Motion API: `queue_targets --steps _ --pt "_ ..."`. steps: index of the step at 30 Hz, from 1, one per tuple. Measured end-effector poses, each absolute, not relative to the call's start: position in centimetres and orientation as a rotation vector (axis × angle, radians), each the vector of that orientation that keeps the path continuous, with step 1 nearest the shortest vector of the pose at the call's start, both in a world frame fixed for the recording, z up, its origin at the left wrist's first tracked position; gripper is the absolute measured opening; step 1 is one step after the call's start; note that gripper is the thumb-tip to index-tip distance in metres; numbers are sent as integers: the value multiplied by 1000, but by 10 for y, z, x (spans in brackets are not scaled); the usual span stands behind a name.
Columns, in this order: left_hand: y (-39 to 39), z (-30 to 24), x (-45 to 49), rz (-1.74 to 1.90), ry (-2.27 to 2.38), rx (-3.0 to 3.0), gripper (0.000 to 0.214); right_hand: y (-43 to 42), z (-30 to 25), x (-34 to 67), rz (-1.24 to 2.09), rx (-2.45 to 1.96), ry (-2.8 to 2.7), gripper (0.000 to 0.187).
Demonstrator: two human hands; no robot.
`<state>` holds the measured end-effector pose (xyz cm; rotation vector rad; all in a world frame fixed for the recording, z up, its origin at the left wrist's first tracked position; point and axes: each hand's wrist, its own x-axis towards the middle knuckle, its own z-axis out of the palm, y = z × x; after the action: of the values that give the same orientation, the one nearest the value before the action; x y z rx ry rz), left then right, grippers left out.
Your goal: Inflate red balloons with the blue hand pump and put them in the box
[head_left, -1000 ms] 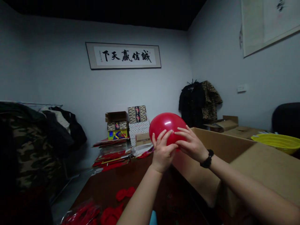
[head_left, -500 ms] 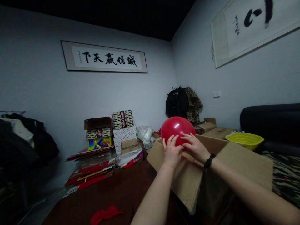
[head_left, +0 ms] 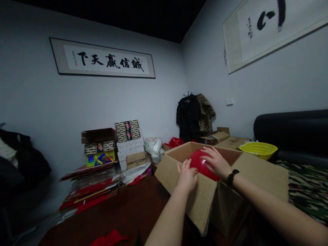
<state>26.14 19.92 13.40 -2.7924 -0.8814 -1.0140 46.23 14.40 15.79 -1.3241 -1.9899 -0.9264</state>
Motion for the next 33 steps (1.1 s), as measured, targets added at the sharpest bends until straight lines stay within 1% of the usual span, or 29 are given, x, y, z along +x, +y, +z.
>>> queue_targets --steps 10,14,18,24,30,33 --pt "204 137 212 -999 -1034 -2722 28 146 163 437 -874 -1316 -1944 33" --pt "197 136 168 -1025 -1076 -2633 31 144 166 402 -827 -1264 -1974 33" --pt "182 127 103 -1039 -1140 -2543 31 140 158 348 -740 -1155 -2052 36" --pt "150 90 -17 -946 -1395 -2410 31 136 118 251 -504 -967 -2127 38" --pt "120 40 -122 -840 -1780 -2211 30 142 53 164 -299 -984 -2236 35" --pt "104 15 -156 -787 -1917 -2146 30 139 12 128 -242 -1089 -2239 33"
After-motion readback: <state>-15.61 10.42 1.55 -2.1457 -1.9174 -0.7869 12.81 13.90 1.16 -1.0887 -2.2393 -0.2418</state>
